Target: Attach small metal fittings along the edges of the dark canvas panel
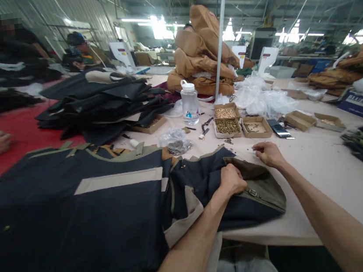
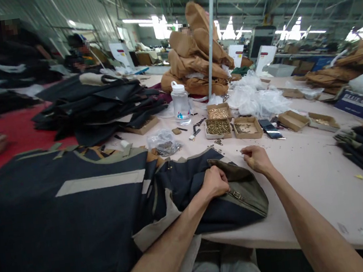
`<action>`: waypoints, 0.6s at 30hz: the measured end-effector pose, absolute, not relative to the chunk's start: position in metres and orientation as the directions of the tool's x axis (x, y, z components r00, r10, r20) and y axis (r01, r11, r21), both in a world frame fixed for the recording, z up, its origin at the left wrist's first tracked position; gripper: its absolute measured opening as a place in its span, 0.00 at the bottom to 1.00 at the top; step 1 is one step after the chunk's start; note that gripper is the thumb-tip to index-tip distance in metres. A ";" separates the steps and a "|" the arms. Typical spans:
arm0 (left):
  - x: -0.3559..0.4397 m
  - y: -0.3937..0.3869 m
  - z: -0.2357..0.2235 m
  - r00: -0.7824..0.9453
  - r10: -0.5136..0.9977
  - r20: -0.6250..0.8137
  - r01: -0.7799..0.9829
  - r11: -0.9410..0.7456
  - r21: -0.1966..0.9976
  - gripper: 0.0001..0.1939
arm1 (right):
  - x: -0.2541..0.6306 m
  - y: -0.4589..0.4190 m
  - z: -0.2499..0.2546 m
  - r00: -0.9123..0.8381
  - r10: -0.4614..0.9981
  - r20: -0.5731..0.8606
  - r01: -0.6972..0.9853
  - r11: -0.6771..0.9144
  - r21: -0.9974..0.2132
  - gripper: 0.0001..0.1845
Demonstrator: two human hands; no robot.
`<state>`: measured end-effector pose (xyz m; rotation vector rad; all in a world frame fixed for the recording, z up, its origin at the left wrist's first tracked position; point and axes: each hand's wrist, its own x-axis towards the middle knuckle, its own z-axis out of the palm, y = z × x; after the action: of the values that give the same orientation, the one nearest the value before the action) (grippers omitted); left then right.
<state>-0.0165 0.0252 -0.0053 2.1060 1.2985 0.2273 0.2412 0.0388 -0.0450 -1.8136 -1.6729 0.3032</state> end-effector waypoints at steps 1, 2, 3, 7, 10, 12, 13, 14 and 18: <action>-0.017 0.026 -0.007 0.496 0.852 -0.170 0.731 -0.304 0.611 0.10 | 0.240 0.053 -0.047 0.163 0.953 0.255 0.831 0.007 -0.556 0.17; -0.018 0.026 -0.009 0.497 0.852 -0.162 0.723 -0.305 0.620 0.10 | 0.239 0.064 -0.049 0.166 0.952 0.257 0.845 -0.003 -0.535 0.17; -0.019 0.026 -0.011 0.499 0.852 -0.157 0.716 -0.303 0.629 0.10 | 0.239 0.074 -0.051 0.166 0.952 0.256 0.852 -0.008 -0.523 0.16; -0.020 0.027 -0.015 0.508 0.843 -0.175 0.701 -0.287 0.653 0.12 | 0.239 0.098 -0.058 0.115 0.966 0.232 0.889 0.005 -0.459 0.16; -0.020 0.028 -0.017 0.516 0.839 -0.173 0.690 -0.288 0.664 0.12 | 0.240 0.105 -0.060 0.084 0.975 0.204 0.909 0.009 -0.417 0.16; -0.020 0.029 -0.017 0.520 0.837 -0.170 0.681 -0.286 0.674 0.11 | 0.241 0.109 -0.058 0.058 0.984 0.170 0.917 0.015 -0.398 0.16; -0.021 0.029 -0.018 0.519 0.838 -0.170 0.679 -0.283 0.678 0.11 | 0.241 0.110 -0.056 0.041 0.988 0.151 0.920 0.022 -0.391 0.17; -0.021 0.029 -0.018 0.518 0.838 -0.171 0.678 -0.281 0.680 0.11 | 0.241 0.111 -0.054 0.022 0.991 0.132 0.922 0.031 -0.385 0.17; -0.022 0.027 -0.017 0.514 0.843 -0.161 0.678 -0.284 0.678 0.11 | 0.240 0.112 -0.047 -0.047 0.995 0.084 0.929 0.075 -0.362 0.15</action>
<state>-0.0217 0.0274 -0.0174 2.0460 1.2374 0.2970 0.2395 0.1119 -0.0466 -1.9224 -2.0485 0.3010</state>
